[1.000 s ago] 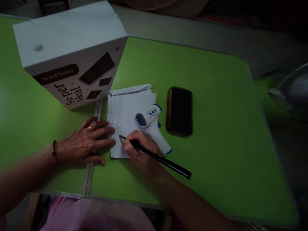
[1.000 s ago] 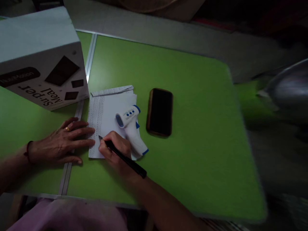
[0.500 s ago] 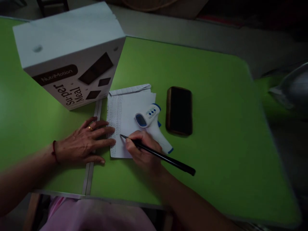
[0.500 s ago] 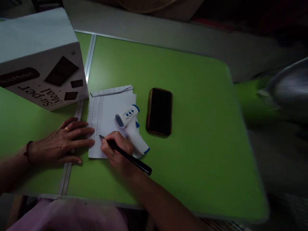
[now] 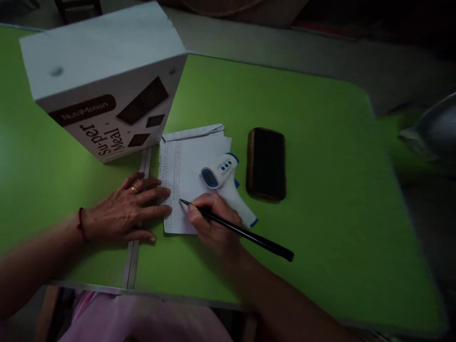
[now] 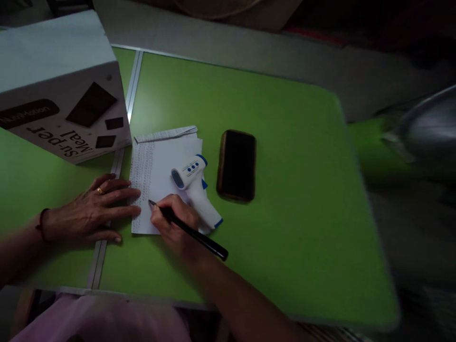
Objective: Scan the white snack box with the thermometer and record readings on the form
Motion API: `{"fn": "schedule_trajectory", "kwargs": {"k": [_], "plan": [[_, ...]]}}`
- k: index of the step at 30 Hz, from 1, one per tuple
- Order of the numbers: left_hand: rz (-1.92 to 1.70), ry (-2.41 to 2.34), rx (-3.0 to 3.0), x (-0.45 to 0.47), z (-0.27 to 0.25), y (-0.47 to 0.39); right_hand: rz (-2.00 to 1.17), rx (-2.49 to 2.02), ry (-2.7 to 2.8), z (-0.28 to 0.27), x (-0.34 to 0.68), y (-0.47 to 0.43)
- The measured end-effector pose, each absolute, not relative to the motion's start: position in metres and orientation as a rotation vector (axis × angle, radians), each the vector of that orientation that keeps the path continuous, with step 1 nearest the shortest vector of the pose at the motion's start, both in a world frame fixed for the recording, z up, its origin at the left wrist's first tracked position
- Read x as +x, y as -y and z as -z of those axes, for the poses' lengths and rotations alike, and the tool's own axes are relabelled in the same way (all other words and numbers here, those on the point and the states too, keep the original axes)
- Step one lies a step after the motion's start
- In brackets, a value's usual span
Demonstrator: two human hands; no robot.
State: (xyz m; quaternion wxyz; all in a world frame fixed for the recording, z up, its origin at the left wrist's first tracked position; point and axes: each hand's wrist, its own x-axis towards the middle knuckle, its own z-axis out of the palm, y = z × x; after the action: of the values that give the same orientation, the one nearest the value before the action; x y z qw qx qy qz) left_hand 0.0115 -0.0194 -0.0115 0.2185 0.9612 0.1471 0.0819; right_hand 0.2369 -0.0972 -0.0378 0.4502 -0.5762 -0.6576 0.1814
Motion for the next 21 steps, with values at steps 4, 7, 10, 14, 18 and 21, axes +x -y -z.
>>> {"fn": "schedule_trajectory", "kwargs": {"k": [4,7,10,14,18,21], "plan": [[-0.208,-0.411,2.664,0.0113,0.0106,0.0199,-0.428,-1.440,1.641,0.0368,0.2357,0.0969],[-0.219,-0.407,2.657,0.0110,0.0108,0.0197,-0.450,-1.437,1.649,0.0360,0.2355,0.0963],[-0.228,-0.405,2.648,0.0109,0.0122,0.0193,-0.466,-1.419,1.652,0.0358,0.2362,0.0959],[-0.221,-0.414,2.658,0.0111,0.0140,0.0198,-0.493,-1.420,1.652,0.0359,0.2367,0.0962],[-0.224,-0.433,2.645,0.0113,0.0139,0.0224,-0.451,-1.448,1.680,0.0372,0.2367,0.0995],[-0.239,-0.436,2.640,0.0114,0.0143,0.0242,-0.241,-1.328,1.786,0.0368,0.2412,0.1025]]}}
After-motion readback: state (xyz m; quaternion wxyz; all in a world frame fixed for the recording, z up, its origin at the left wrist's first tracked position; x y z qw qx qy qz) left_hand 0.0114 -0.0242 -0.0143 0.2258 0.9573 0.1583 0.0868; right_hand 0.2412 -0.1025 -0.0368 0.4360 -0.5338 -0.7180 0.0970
